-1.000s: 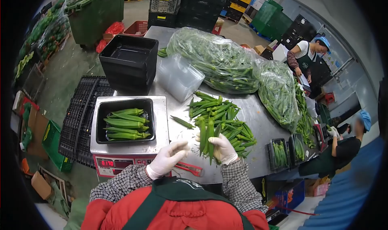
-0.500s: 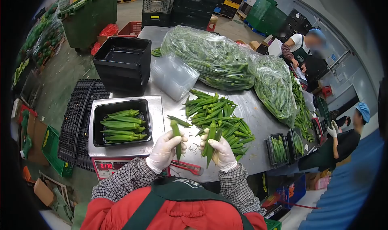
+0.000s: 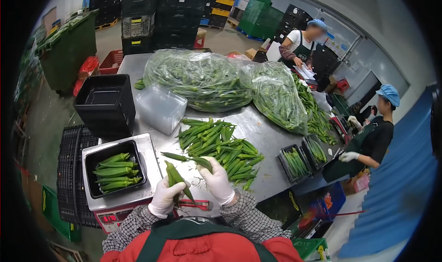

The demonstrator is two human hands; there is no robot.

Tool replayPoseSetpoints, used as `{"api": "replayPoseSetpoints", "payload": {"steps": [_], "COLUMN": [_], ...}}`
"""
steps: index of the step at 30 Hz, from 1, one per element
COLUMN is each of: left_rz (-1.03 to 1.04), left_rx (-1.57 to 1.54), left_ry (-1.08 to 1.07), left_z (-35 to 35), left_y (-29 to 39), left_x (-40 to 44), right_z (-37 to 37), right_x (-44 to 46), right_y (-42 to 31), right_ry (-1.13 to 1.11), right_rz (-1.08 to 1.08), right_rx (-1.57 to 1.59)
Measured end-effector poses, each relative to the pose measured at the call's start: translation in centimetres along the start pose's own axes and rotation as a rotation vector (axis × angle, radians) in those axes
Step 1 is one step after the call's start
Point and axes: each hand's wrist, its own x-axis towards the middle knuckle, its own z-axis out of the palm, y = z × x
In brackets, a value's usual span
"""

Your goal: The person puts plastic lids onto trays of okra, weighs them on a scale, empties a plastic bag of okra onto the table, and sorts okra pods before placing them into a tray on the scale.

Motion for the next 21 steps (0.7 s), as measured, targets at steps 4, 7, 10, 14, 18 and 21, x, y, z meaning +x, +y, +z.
{"api": "replayPoseSetpoints", "payload": {"steps": [4,7,10,14,18,21], "left_rz": [-0.358,-0.33,-0.278,-0.252,-0.044,0.233], "left_rx": [-0.385,-0.61,-0.749,-0.697,-0.546,-0.179], "left_ry": [-0.18,-0.413,-0.428,-0.424,-0.277,-0.017], "left_z": [-0.2,-3.2,-3.3,-3.0,-3.3,-3.7], "left_y": [1.4,-1.1,-0.7,3.0,4.9,10.2], "left_x": [-0.2,0.2,-0.7,-1.4,-2.8,-4.8], "right_z": [0.6,2.5,3.3,4.1,5.2,3.3], "right_x": [0.0,-1.3,-1.4,-1.1,-0.9,-1.4], "right_y": [-4.3,-3.8,-4.4,-5.4,-5.8,-5.3], "right_ry": [-0.35,-0.459,-0.461,-0.527,-0.584,-0.418], "right_rz": [-0.652,-0.687,-0.73,-0.821,-0.768,-0.507], "right_rx": [-0.591,-0.727,-0.659,-0.581,-0.392,-0.289]}}
